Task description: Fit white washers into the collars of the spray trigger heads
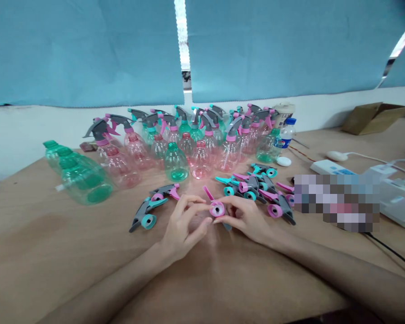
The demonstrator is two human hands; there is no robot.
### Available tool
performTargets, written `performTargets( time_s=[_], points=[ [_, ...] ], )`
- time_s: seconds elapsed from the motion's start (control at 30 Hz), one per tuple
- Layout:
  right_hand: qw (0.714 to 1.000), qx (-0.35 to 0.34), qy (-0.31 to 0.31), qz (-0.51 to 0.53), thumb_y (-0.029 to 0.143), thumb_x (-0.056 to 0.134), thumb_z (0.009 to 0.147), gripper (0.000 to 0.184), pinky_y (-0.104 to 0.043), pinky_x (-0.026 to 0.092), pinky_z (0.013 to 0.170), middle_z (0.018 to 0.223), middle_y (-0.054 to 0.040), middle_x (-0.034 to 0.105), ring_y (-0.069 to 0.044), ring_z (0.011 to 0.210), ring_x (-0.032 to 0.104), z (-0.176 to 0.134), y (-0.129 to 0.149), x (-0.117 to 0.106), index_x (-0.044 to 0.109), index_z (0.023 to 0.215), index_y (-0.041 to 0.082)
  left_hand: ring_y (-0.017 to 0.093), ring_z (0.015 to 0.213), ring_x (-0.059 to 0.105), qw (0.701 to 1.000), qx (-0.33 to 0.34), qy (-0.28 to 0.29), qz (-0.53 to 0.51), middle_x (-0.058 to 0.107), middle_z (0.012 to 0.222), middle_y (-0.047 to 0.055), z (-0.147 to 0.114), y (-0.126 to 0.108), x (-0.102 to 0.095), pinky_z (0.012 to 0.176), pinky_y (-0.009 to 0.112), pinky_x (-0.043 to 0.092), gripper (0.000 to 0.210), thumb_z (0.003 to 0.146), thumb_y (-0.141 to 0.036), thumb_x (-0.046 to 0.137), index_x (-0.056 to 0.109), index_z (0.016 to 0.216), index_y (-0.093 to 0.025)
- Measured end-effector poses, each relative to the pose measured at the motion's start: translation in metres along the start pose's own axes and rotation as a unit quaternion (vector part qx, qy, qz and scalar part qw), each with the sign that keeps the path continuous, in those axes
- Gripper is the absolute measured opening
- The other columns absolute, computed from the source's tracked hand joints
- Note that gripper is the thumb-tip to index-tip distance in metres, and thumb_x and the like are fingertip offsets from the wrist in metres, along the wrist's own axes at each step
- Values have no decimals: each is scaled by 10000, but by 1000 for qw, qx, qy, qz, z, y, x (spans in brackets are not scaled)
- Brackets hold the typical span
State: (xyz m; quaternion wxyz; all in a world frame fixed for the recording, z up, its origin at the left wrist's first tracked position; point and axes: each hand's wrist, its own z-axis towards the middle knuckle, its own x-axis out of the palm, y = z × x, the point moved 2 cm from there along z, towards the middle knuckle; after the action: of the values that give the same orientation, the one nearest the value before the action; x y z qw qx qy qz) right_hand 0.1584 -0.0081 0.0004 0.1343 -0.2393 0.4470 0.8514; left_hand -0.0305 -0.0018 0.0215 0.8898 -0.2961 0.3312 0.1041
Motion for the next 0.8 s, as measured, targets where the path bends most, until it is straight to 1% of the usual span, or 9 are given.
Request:
performTargets(
  time_s=[0.13,0.23,0.37,0.43,0.5,0.6,0.67,0.73,0.8],
  points=[
    [996,-58,9,-69,443,612,835,301,-237,418,552,747,-12,609,-121,586,501,2,5,-6,631,983,181,172,916,547,1000,-18,-13,-14,524,1017,63,-1,2,0,750,283,502,156,921,-206,469,602,1003,-195],
    [984,-81,-16,-156,441,595,848,302,-266,450,619,784,-35,586,-145,653,539,5,7,-24,636,983,174,177,917,561,1000,-1,-9,13,532,1022,70,-2,1,2,788,305,499,145,919,-192,469,596,987,-189],
    [957,-61,-96,-267,480,559,857,325,-338,473,708,874,-80,591,-213,799,574,5,2,-64,648,926,176,178,908,572,998,26,-8,49,551,987,70,-3,-2,3,806,313,493,113,905,-159,474,582,933,-174],
    [941,-39,-123,-313,530,566,832,394,-351,478,675,887,-95,580,-204,731,567,3,-2,-86,658,926,159,176,899,569,998,38,-2,57,561,960,66,-4,-3,2,798,307,492,103,897,-144,478,576,912,-170],
    [936,-27,-119,-330,546,571,820,405,-345,482,642,874,-86,580,-186,678,555,0,-6,-103,665,919,165,171,881,566,997,40,10,65,567,938,61,-6,-4,-1,785,299,490,103,890,-129,482,575,906,-169],
    [949,8,-88,-303,547,583,811,380,-322,492,596,868,-70,590,-176,663,561,0,-9,-117,661,899,185,163,856,556,996,34,21,75,568,908,52,-13,-5,-7,767,289,485,108,883,-117,491,581,908,-170],
    [951,26,-87,-294,555,584,803,381,-325,498,591,861,-69,590,-187,679,576,2,-9,-122,657,883,190,161,847,549,996,30,24,78,565,902,50,-18,-6,-13,761,288,480,116,882,-114,492,586,914,-173],
    [943,28,-104,-315,559,575,803,382,-342,495,598,854,-74,589,-202,683,583,7,-7,-127,655,883,195,162,847,544,995,30,29,88,565,908,51,-23,-6,-20,764,293,477,120,884,-118,490,588,922,-176],
    [921,22,-143,-363,553,554,817,384,-355,482,603,872,-88,589,-212,677,581,12,-7,-132,653,911,194,170,867,545,993,26,35,112,567,923,54,-28,-6,-30,780,302,473,124,890,-124,483,585,933,-180]
  ],
)
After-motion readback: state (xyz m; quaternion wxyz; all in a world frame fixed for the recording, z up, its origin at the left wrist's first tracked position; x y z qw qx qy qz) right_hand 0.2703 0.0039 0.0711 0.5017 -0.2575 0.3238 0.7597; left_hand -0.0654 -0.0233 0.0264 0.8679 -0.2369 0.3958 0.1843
